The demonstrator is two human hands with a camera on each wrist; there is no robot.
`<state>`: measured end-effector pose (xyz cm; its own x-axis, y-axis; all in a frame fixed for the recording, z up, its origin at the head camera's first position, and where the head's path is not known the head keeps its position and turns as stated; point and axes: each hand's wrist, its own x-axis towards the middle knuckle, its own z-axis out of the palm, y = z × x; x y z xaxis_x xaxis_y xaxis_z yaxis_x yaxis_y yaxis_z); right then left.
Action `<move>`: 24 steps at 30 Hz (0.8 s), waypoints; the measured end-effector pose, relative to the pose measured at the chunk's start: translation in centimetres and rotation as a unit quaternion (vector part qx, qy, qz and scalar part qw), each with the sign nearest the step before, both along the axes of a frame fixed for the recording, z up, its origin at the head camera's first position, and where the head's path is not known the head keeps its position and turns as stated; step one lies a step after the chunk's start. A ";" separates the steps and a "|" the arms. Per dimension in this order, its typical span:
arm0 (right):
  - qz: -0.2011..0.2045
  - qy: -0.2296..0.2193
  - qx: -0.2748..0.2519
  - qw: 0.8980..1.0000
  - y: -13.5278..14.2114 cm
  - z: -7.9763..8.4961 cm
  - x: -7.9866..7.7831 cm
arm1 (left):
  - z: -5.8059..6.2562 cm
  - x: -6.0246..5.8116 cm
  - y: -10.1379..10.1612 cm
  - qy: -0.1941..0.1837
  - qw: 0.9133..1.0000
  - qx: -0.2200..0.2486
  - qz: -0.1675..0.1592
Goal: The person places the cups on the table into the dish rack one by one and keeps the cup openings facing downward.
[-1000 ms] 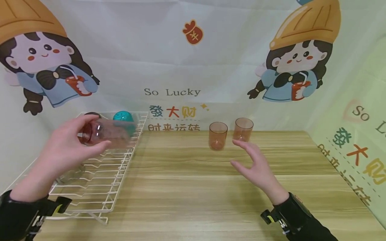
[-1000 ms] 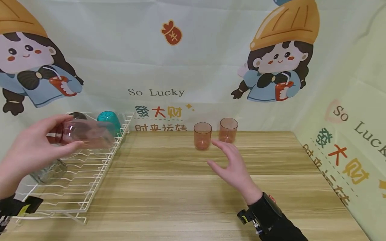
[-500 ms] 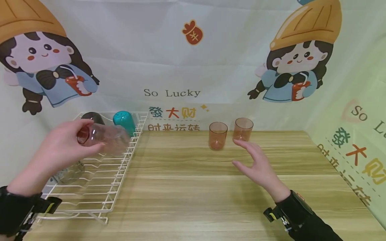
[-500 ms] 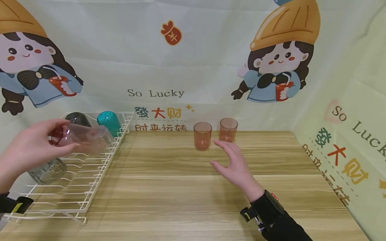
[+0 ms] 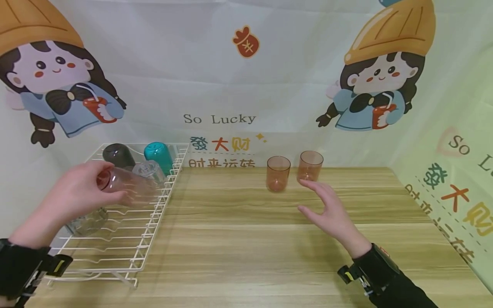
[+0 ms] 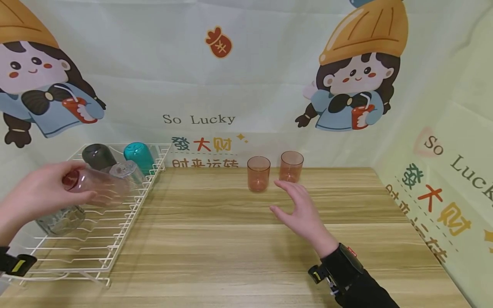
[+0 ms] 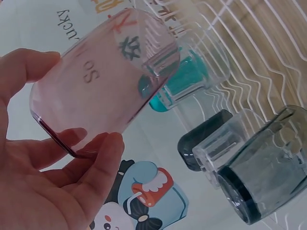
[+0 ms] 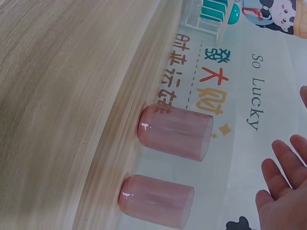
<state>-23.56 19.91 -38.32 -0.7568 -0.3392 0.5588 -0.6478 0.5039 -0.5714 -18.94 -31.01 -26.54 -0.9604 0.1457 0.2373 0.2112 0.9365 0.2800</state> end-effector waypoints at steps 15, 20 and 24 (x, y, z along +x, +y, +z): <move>-0.007 0.001 0.011 1.000 0.3 -0.3 -0.2 | -1.4 -1.4 -0.9 -0.071 0.997 -0.026 0.012; -0.008 -0.003 0.008 1.000 0.4 -0.2 -0.2 | -1.9 -2.1 -1.1 -0.090 0.995 -0.034 0.009; -0.009 -0.010 0.007 1.000 0.5 -0.1 -0.3 | -2.2 -2.4 -0.9 -0.092 0.995 -0.039 0.001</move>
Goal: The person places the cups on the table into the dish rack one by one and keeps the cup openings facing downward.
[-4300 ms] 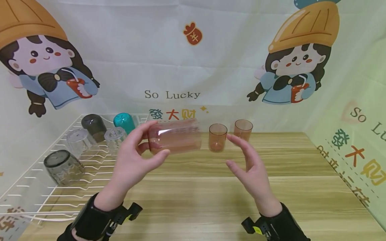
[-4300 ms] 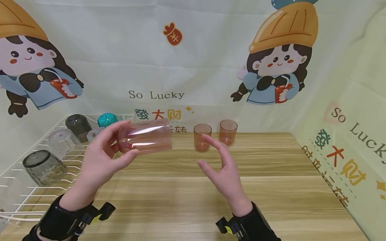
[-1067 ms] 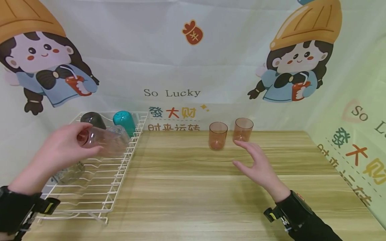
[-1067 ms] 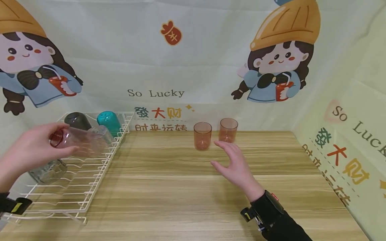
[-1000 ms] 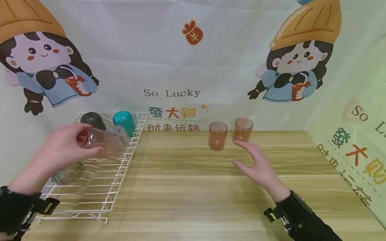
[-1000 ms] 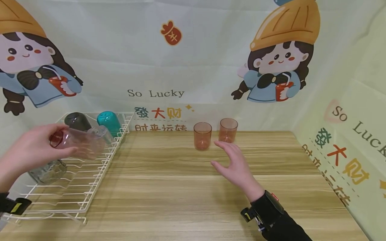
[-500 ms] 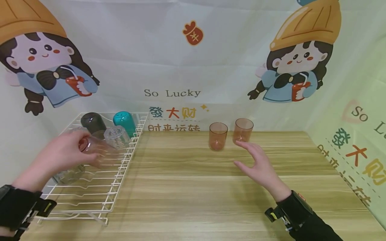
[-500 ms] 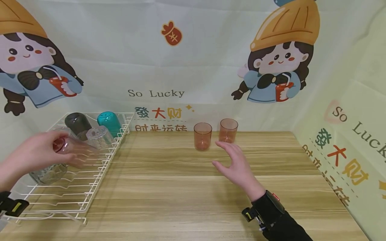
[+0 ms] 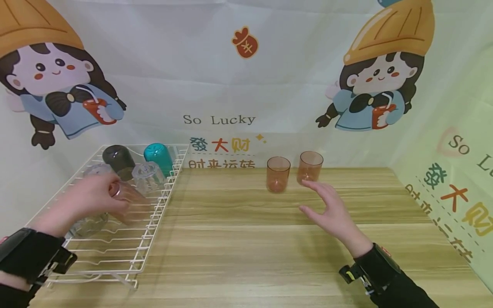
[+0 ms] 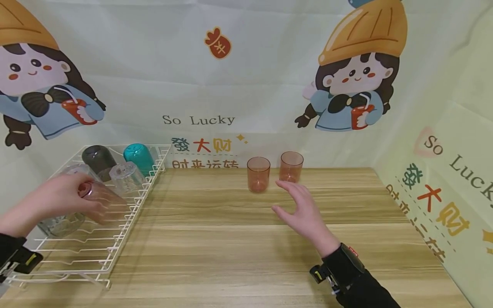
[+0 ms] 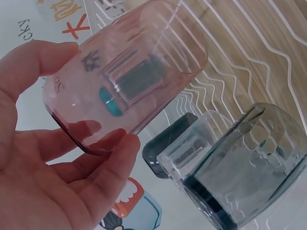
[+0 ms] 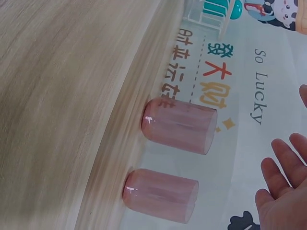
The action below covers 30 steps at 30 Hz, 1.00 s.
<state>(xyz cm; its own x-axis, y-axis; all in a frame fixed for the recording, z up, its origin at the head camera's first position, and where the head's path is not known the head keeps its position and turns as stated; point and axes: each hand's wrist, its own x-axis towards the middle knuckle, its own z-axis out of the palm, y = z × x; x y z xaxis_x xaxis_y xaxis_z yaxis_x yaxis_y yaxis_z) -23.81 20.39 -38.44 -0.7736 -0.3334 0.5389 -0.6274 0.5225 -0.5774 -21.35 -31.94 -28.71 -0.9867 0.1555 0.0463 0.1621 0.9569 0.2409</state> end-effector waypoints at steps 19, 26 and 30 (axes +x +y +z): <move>-0.045 -0.023 0.035 0.998 1.0 0.3 -2.2 | -1.5 -0.4 1.3 -0.079 0.997 0.006 0.010; -0.055 -0.028 0.048 0.997 1.1 0.4 -2.3 | -1.5 -0.6 1.4 -0.082 0.997 0.003 0.008; -0.058 -0.020 0.056 0.997 1.1 0.4 -2.4 | -1.6 -0.7 1.6 -0.079 0.997 0.006 0.008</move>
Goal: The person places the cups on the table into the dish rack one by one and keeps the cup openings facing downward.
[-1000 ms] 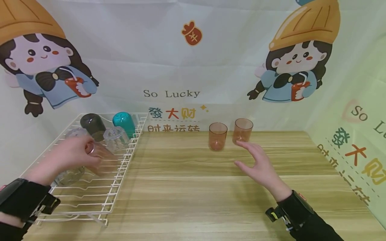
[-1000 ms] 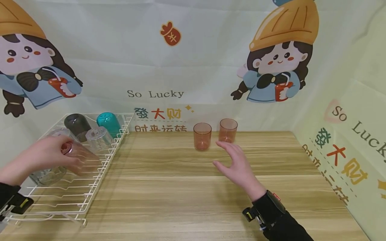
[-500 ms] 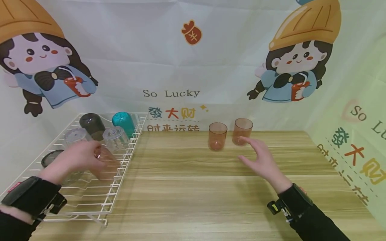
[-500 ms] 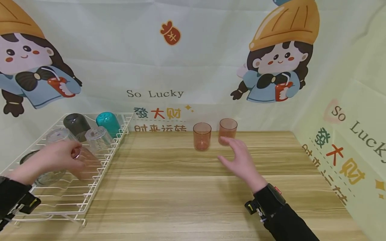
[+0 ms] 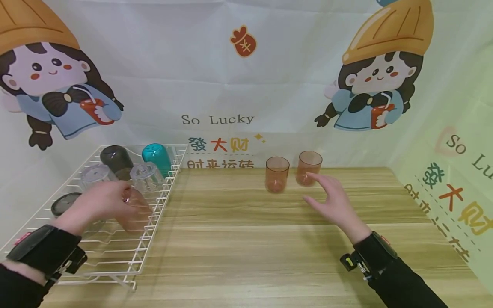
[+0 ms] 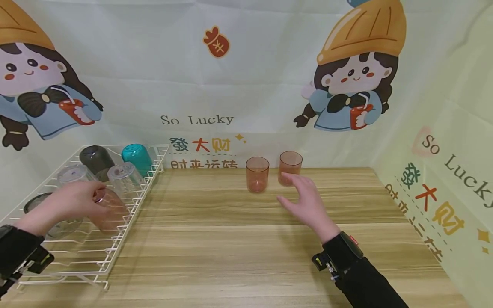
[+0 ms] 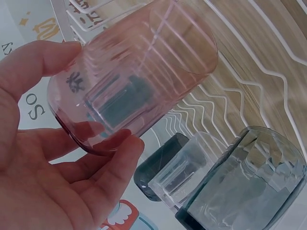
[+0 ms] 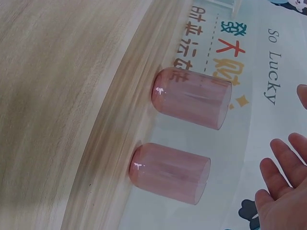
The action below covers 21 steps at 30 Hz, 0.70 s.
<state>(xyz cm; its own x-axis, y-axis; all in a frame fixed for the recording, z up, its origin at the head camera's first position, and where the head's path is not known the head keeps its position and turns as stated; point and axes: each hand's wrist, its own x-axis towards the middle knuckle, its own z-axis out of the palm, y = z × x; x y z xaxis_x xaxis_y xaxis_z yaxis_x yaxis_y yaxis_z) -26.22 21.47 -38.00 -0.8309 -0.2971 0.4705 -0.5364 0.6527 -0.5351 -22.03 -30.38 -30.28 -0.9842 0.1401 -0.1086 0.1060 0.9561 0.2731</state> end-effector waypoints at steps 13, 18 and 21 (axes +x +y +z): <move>0.006 0.005 -0.004 1.000 -0.2 -0.1 -0.5 | -0.1 -0.2 0.1 0.012 1.000 0.000 -0.006; 0.008 0.007 0.001 1.000 -0.3 0.0 -0.7 | -0.1 -0.2 0.1 0.008 1.000 0.014 -0.007; 0.009 0.008 0.003 1.000 -0.3 0.0 -0.7 | 0.3 0.0 0.1 0.015 1.000 0.012 -0.002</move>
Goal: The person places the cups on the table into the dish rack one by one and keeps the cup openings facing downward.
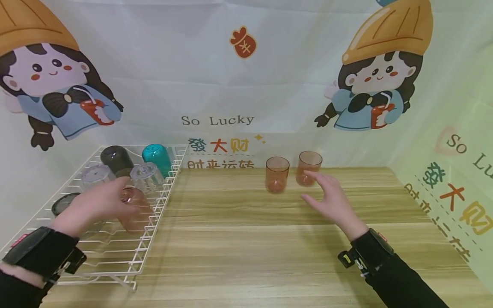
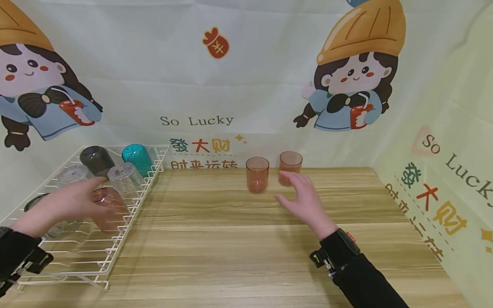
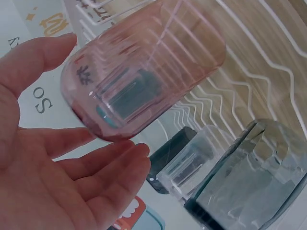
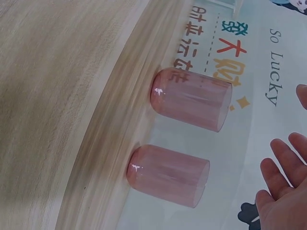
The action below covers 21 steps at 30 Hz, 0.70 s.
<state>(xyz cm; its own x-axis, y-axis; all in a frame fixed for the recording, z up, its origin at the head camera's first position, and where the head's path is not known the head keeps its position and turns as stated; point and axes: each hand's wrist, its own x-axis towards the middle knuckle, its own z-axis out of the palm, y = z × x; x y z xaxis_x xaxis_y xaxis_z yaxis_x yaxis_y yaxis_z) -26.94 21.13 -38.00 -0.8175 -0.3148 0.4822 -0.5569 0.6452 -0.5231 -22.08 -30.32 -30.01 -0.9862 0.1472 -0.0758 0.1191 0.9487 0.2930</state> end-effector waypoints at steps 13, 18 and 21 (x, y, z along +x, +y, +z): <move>-0.003 0.008 0.009 1.000 -0.1 0.3 -0.6 | 1.4 0.6 0.1 0.047 0.998 -0.028 0.016; -0.008 0.024 0.011 1.000 0.2 0.3 -1.2 | 1.8 0.9 0.5 0.066 0.997 -0.040 0.014; -0.014 0.028 0.015 0.999 0.4 0.3 -1.5 | 1.7 1.1 0.6 0.074 0.996 -0.044 0.011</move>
<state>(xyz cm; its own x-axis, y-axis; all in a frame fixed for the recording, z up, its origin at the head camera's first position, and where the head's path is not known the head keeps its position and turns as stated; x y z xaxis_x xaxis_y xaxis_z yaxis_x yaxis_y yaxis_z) -28.44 21.50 -37.75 -0.7979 -0.3079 0.5183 -0.5668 0.6757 -0.4713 -20.95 -29.68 -28.27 -0.9903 0.1254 0.0594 0.1346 0.9725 0.1899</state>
